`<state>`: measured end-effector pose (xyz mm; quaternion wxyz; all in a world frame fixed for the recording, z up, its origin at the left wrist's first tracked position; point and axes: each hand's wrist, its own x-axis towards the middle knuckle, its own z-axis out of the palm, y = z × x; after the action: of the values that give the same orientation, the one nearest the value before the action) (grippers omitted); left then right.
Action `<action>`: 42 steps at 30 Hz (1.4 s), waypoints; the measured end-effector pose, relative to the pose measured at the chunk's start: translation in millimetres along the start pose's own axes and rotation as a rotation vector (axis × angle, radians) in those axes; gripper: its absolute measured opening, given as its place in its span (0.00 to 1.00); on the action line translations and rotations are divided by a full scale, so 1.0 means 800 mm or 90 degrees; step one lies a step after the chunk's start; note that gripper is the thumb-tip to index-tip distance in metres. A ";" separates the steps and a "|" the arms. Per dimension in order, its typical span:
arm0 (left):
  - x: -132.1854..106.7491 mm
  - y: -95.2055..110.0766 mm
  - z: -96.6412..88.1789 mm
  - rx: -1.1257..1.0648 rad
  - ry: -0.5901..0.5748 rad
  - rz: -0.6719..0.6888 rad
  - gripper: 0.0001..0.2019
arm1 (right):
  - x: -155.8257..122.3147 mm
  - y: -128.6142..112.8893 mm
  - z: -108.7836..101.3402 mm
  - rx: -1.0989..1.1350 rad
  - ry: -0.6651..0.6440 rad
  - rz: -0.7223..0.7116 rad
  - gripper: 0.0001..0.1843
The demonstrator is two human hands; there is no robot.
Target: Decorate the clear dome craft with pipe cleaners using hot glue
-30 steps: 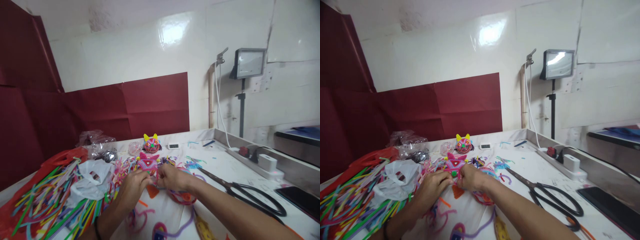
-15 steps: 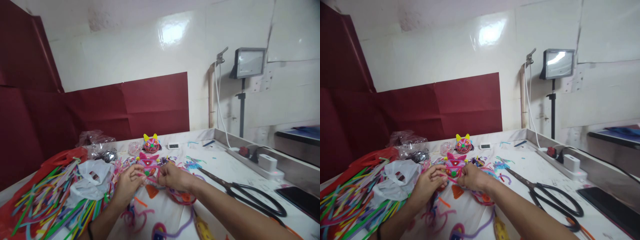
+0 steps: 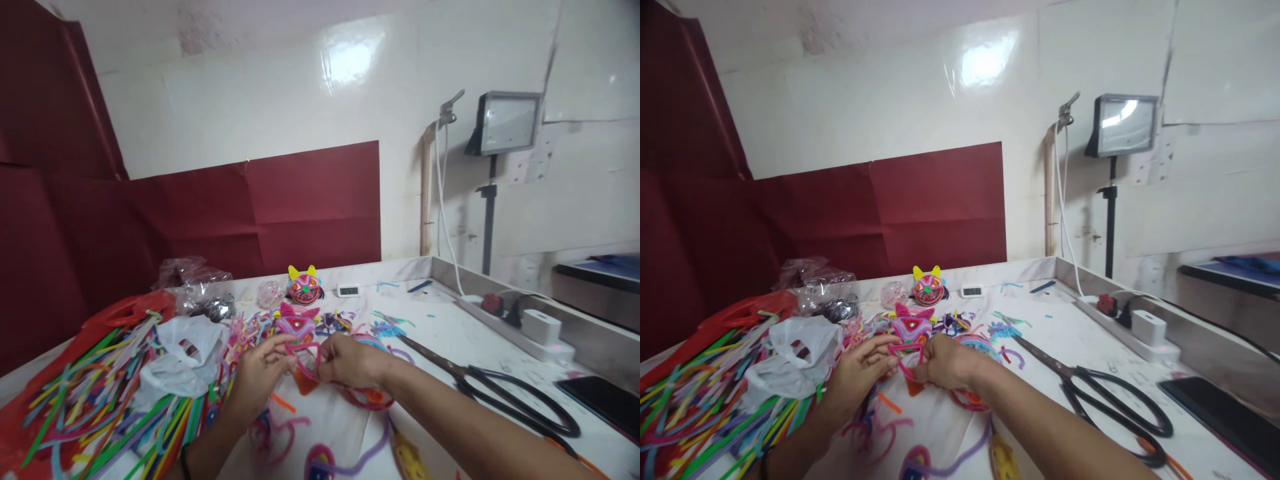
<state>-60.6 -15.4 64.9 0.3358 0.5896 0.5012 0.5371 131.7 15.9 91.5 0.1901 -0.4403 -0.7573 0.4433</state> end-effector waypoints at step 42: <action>0.091 -0.032 -0.001 0.377 0.059 -0.068 0.14 | 0.117 -0.014 -0.020 -0.253 0.057 0.129 0.17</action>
<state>-72.7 60.8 63.0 0.1538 0.6096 0.6811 0.3753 86.5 99.5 100.0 0.0874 -0.5622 -0.7724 0.2822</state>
